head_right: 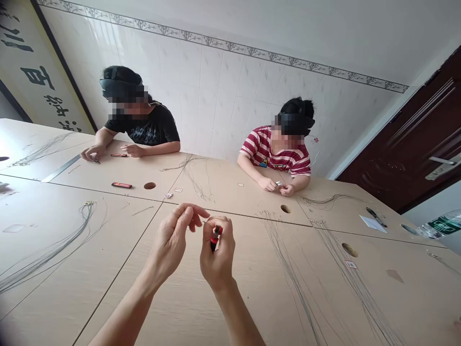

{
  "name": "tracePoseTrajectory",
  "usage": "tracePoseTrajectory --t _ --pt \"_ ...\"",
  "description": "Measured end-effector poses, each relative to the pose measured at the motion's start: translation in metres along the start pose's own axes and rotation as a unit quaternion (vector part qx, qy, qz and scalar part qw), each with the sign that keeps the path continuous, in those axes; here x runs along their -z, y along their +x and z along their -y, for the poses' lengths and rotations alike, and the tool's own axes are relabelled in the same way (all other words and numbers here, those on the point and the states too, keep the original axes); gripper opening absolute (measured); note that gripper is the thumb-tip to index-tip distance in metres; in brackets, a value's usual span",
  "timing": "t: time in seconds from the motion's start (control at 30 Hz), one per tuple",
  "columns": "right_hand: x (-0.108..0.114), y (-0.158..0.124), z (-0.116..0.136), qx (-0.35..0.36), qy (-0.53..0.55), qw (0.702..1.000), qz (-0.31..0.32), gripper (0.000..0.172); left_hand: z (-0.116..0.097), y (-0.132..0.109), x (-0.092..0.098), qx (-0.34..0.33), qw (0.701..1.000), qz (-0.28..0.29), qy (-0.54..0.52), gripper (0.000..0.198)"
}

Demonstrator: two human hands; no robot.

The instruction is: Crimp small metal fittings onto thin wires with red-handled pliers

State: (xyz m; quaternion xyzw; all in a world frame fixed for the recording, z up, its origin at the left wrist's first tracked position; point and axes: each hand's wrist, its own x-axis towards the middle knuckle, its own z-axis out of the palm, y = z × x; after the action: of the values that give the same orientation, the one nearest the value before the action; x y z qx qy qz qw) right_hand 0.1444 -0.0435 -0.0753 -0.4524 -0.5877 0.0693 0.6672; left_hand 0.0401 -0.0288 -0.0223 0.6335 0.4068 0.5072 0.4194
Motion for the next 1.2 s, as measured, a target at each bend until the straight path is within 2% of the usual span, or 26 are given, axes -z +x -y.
tracePoseTrajectory --t 0.07,0.3,0.77,1.2 --pt "0.002 0.001 -0.002 0.005 -0.012 1.0 0.016 0.01 -0.001 0.001 0.005 0.015 0.999 0.031 0.024 0.032" --pt "0.002 0.002 -0.002 0.022 -0.061 0.997 0.033 0.011 -0.004 0.0 0.014 0.053 0.994 0.083 0.039 0.021" --pt "0.004 0.002 -0.003 0.036 -0.069 0.996 0.054 0.011 -0.003 0.002 0.017 0.082 0.994 0.073 0.012 0.022" --pt "0.007 0.004 -0.004 0.044 -0.076 0.994 0.069 0.012 -0.002 0.004 0.017 0.079 0.994 0.081 -0.006 0.02"
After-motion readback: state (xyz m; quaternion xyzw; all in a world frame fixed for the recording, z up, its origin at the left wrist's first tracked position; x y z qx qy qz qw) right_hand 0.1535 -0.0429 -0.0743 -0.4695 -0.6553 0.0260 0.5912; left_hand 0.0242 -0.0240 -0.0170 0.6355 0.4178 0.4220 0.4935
